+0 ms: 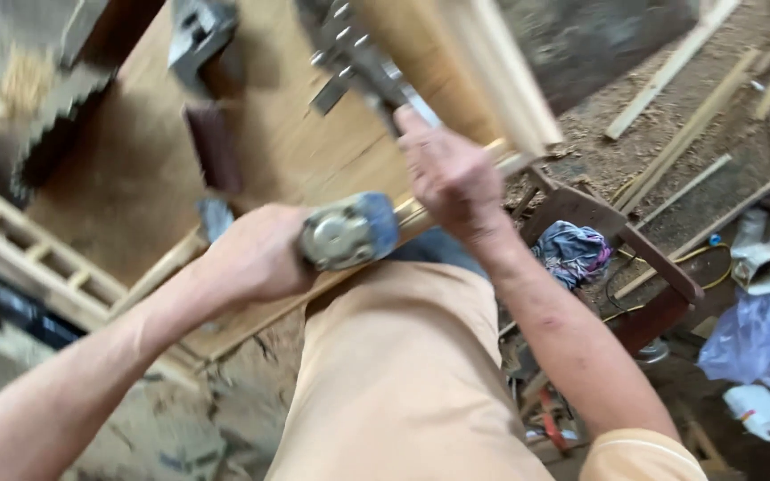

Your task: The person sands a small wooden frame with sandpaper, then uses a pneumatic nail gun to attach a dowel rod to the frame. The person repeatedly positions the frame and drives nails along the dowel to secure it.

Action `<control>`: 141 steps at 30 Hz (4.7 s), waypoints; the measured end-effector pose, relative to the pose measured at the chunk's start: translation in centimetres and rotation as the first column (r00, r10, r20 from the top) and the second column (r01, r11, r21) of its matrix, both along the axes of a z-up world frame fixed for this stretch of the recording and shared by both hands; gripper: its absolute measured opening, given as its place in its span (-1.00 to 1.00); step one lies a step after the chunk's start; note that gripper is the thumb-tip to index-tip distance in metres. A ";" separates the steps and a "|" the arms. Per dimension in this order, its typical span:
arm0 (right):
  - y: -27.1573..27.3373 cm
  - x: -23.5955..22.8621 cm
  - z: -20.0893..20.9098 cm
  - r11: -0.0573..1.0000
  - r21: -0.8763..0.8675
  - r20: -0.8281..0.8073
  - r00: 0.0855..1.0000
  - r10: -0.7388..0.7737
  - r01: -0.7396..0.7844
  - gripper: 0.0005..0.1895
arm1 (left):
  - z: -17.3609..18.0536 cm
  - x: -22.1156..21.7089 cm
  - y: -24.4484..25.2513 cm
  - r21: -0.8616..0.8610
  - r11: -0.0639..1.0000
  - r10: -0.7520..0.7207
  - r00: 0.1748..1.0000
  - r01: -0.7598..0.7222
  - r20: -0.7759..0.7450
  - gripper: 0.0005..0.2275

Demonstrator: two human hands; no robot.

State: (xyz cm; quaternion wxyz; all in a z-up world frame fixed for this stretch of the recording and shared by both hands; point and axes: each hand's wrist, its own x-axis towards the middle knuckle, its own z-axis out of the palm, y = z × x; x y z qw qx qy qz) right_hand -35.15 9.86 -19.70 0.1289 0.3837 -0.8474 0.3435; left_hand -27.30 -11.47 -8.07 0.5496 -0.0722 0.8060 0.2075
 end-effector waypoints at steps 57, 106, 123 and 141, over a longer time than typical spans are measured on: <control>-3.7 -2.1 2.1 0.983 0.070 0.443 0.888 0.120 -0.168 -0.85 | 1.3 20.8 -4.2 0.248 0.423 0.873 0.465 -0.871 0.144 -0.87; -2.7 -10.8 -3.3 0.892 0.445 0.264 0.939 -0.221 0.085 -0.60 | -0.8 -8.5 -0.1 0.483 0.024 1.000 0.023 -0.875 -0.007 -0.89; -2.6 -10.8 -2.9 0.852 0.518 0.163 0.970 -0.180 0.072 -0.62 | -1.7 -10.1 -2.4 0.365 0.051 0.974 0.127 -0.930 0.186 -0.88; -4.2 -11.0 -2.4 0.850 0.504 0.315 0.884 -0.346 0.153 -0.47 | -0.1 -18.3 -6.7 0.313 0.360 0.916 0.396 -0.879 0.061 -0.79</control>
